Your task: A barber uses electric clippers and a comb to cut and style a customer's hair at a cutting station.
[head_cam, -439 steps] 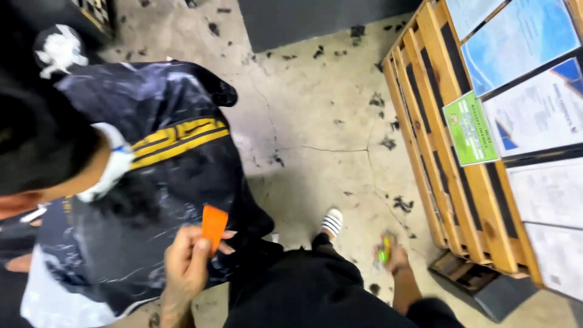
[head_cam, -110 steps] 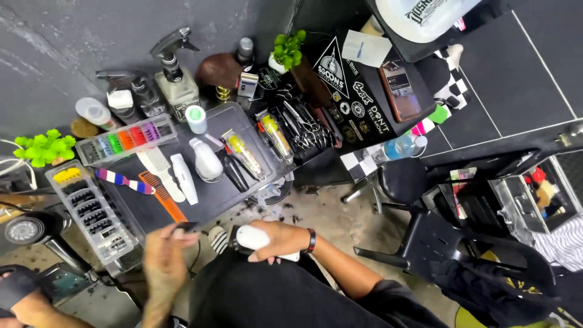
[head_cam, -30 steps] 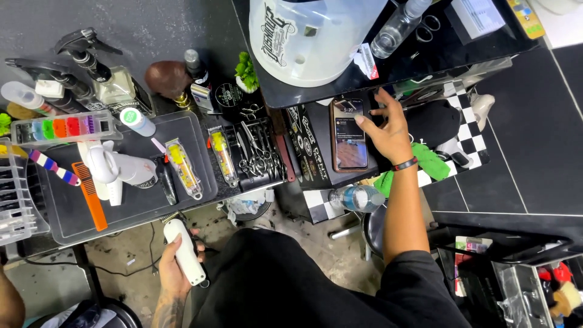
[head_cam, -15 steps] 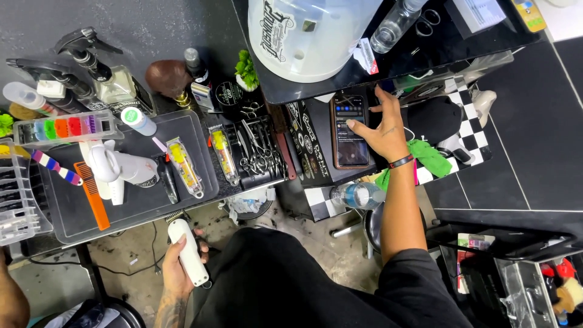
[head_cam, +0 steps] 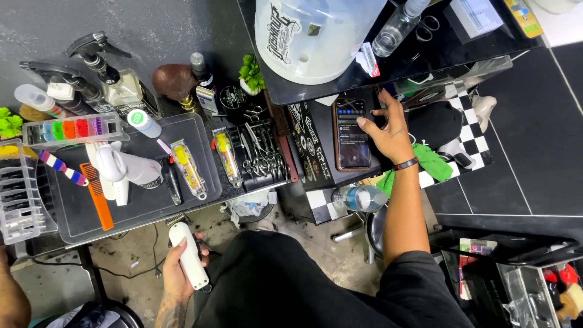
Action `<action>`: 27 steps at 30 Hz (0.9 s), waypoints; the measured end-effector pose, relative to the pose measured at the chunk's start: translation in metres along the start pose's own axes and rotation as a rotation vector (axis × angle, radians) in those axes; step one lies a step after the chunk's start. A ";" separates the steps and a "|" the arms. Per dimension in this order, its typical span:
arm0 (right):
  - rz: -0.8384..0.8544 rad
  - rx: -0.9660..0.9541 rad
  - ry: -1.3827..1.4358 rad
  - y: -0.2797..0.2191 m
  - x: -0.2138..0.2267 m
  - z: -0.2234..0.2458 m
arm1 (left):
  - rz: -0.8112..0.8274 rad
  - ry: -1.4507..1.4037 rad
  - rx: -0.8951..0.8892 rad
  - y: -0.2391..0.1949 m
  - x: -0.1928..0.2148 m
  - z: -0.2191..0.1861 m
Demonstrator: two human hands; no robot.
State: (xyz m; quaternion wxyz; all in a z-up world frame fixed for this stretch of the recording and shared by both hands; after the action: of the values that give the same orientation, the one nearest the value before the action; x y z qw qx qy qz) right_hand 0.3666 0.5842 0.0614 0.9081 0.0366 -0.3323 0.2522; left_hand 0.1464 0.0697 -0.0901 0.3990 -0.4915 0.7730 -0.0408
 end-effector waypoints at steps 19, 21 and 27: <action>0.183 0.095 0.083 -0.022 0.015 0.010 | -0.021 -0.023 0.028 -0.001 0.008 0.005; 0.188 0.111 0.101 -0.028 0.016 0.008 | -0.018 -0.032 0.022 -0.001 0.009 0.007; 0.301 0.286 0.006 -0.057 0.008 0.022 | -0.060 -0.011 0.024 0.003 0.012 0.008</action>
State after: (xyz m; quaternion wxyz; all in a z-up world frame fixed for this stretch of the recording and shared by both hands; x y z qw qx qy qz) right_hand 0.3866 0.5325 0.0891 0.8466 0.1145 -0.2923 0.4297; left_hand 0.1475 0.0644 -0.1041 0.4078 -0.5099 0.7551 -0.0593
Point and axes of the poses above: each hand's wrist, its own y-axis towards the middle knuckle, its own x-axis out of the back of the hand, z = x × y, the point moved 3 cm from there along y, towards the middle knuckle, and after that the axes turned 11 degrees about -x, right-handed, at the moved point
